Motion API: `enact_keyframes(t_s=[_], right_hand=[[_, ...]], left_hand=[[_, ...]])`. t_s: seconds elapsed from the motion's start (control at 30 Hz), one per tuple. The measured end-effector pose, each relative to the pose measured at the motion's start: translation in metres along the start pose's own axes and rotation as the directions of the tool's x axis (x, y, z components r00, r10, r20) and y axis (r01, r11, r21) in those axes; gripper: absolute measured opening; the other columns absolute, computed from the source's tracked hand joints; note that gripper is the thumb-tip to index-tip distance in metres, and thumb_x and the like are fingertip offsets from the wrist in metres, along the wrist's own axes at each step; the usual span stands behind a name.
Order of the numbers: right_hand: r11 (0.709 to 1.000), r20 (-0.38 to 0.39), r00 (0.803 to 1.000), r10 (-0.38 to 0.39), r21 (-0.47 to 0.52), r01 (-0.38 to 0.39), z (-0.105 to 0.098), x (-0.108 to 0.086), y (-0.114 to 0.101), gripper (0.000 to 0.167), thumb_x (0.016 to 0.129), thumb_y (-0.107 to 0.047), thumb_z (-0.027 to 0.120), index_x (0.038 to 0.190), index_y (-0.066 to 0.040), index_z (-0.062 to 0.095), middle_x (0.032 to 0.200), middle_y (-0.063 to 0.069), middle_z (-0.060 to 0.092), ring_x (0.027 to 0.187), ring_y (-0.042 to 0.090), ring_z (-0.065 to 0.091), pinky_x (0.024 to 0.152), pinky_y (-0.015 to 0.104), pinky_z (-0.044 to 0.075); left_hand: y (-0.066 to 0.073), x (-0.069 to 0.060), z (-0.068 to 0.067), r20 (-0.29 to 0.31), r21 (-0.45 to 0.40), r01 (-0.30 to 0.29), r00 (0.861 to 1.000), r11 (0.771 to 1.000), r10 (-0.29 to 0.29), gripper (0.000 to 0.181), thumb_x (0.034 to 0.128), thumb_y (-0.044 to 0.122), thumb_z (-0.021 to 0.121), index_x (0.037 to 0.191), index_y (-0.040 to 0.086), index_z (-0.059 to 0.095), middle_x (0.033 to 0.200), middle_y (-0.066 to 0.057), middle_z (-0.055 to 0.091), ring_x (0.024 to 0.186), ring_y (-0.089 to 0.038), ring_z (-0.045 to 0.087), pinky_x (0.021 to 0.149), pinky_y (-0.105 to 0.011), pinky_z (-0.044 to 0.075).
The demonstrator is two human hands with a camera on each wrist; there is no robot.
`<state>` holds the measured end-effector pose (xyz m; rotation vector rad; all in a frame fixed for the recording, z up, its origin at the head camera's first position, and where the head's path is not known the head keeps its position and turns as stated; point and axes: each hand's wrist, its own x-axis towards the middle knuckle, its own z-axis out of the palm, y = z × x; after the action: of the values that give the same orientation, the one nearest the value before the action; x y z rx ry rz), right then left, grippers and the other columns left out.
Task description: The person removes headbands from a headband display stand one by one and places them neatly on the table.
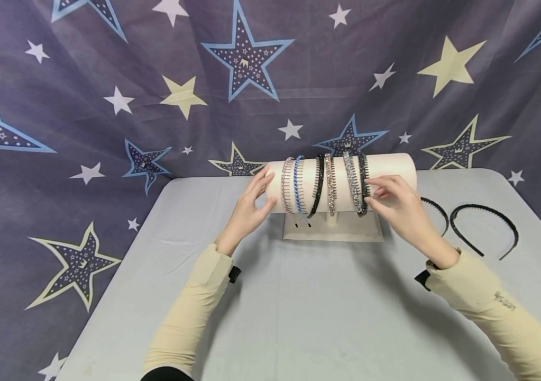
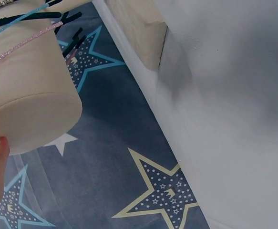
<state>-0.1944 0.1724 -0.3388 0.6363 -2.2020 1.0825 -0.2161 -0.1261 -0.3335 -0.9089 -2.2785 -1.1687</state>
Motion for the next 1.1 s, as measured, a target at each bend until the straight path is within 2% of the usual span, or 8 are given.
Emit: enact_keyframes(t_s=[0.53, 0.77, 0.97, 1.03, 1.1], right_hand=[[0.997, -0.005, 0.998, 0.068, -0.038, -0.068, 0.008, 0.004, -0.003, 0.036, 0.069, 0.008, 0.068, 0.103, 0.001, 0.062, 0.094, 0.016, 0.052, 0.07, 0.021, 0.054, 0.065, 0.012, 0.047], [0.995, -0.007, 0.999, 0.051, -0.083, -0.052, 0.012, 0.005, -0.002, 0.036, 0.068, 0.007, 0.07, 0.102, 0.0, 0.063, 0.094, 0.016, 0.049, 0.07, 0.021, 0.052, 0.062, 0.024, 0.049], [0.994, -0.013, 0.999, 0.051, -0.098, -0.052, 0.013, 0.005, -0.003, 0.035, 0.068, 0.006, 0.07, 0.102, 0.001, 0.063, 0.093, 0.018, 0.048, 0.069, 0.023, 0.054, 0.062, 0.035, 0.052], [0.993, -0.016, 0.998, 0.056, -0.101, -0.058, 0.013, 0.005, -0.003, 0.035, 0.068, 0.006, 0.07, 0.102, 0.001, 0.063, 0.093, 0.018, 0.048, 0.068, 0.024, 0.055, 0.062, 0.034, 0.053], [0.993, -0.016, 0.998, 0.066, -0.102, -0.068, 0.013, 0.005, -0.002, 0.035, 0.068, 0.007, 0.07, 0.102, 0.002, 0.063, 0.093, 0.018, 0.048, 0.068, 0.024, 0.055, 0.062, 0.026, 0.053]], left_hand=[[-0.002, 0.0, 0.001, -0.012, -0.003, 0.0, 1.0, 1.0, 0.0, 0.045, 0.0784, -0.011, 0.057, 0.122, -0.014, 0.043, 0.133, -0.027, 0.033, 0.119, -0.035, 0.04, 0.098, -0.027, 0.042], [-0.003, -0.001, 0.001, -0.015, -0.008, -0.01, 1.0, 1.0, 0.01, 0.045, 0.0783, -0.011, 0.056, 0.121, -0.014, 0.043, 0.133, -0.028, 0.033, 0.118, -0.036, 0.04, 0.097, -0.027, 0.042], [-0.002, -0.001, 0.001, -0.013, -0.004, 0.003, 1.0, 1.0, -0.003, 0.044, 0.0786, -0.011, 0.056, 0.121, -0.015, 0.043, 0.133, -0.028, 0.032, 0.118, -0.036, 0.039, 0.098, -0.026, 0.042], [-0.002, -0.001, 0.001, -0.011, -0.005, 0.006, 1.0, 1.0, -0.006, 0.044, 0.0787, -0.011, 0.056, 0.121, -0.014, 0.043, 0.133, -0.028, 0.032, 0.119, -0.036, 0.039, 0.098, -0.026, 0.042], [-0.002, -0.001, 0.001, -0.01, -0.005, 0.005, 1.0, 1.0, -0.005, 0.045, 0.0786, -0.011, 0.056, 0.122, -0.014, 0.043, 0.134, -0.027, 0.032, 0.119, -0.035, 0.04, 0.098, -0.026, 0.042]])
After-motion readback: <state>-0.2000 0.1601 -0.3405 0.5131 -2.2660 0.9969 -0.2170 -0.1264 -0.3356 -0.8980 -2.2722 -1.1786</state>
